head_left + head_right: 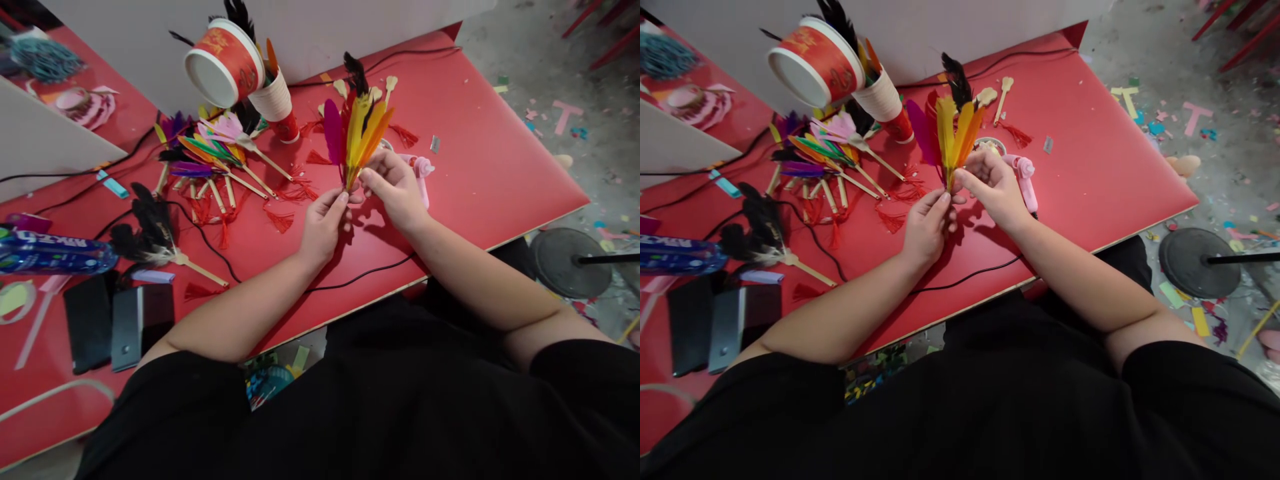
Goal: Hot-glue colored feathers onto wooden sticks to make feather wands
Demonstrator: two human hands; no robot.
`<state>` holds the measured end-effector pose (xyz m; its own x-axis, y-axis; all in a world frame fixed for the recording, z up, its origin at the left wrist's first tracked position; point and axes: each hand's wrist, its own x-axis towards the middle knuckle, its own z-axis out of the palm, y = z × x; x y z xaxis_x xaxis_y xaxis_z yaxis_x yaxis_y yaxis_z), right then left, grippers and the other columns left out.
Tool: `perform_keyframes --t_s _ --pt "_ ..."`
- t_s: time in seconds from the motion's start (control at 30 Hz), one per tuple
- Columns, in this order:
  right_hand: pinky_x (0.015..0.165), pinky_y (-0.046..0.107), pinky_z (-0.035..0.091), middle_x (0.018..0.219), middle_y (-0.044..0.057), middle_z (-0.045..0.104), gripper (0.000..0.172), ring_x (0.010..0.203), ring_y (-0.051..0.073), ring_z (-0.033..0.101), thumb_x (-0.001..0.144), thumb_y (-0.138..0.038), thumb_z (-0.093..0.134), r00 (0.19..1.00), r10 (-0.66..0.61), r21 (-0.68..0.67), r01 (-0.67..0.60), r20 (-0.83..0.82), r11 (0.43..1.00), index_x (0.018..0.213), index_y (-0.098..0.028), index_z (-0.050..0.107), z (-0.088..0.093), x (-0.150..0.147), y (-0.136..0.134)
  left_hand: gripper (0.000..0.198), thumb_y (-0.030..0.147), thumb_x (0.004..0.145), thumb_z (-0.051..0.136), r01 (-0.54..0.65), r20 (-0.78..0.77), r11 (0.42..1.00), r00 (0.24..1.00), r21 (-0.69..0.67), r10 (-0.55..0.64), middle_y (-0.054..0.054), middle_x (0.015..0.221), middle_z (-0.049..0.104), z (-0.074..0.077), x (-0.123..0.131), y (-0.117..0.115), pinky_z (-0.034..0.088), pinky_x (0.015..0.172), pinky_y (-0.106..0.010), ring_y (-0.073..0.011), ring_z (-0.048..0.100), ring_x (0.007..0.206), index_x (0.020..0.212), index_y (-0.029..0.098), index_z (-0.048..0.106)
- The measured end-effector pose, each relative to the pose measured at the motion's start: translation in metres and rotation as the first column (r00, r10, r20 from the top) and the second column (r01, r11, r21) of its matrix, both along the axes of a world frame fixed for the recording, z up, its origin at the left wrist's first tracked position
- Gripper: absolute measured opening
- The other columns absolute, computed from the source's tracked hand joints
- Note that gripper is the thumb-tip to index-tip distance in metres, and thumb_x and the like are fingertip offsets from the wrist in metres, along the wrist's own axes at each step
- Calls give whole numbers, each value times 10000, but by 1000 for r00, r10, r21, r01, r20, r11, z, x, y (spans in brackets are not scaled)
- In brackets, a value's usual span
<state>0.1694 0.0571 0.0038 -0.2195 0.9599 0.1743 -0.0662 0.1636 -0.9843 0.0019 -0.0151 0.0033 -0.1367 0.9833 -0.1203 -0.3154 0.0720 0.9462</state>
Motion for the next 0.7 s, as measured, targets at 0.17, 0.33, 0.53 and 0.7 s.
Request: perform_keyframes --t_s 0.17,0.33,0.53,0.7 --pt "757 384 646 930 4 679 669 809 192 672 928 -880 933 980 195 -51 -194 20 980 1042 -283 650 1 0 -6 174 393 1060 969 -120 147 993 982 10 117 -63 1132 915 -3 5 3 664 815 -247 -166 840 1012 1086 228 915" --pt "728 329 599 1018 9 768 621 923 208 737 792 -635 1101 971 194 35 -201 138 979 1067 -278 674 0 -4 -15 428 645 998 998 -92 202 989 977 119 67 -82 1236 923 -12 11 0 697 898 -323 -251 880 1173 1154 252 928" --pt "766 385 649 917 16 794 517 836 229 791 836 -623 1053 946 181 93 -212 269 973 966 -251 718 -7 -3 -14 390 570 983 1026 -184 281 977 948 109 147 -80 1371 876 -15 18 0 678 1120 -367 -243 812 1329 1168 248 907" --pt "682 397 654 841 -11 750 559 717 214 731 822 -680 1048 959 150 53 -167 240 985 954 -293 669 -7 -2 -11 341 452 1016 1010 -164 289 986 946 27 150 -72 1265 812 -11 26 0 651 965 -328 -204 779 1104 1169 227 804"
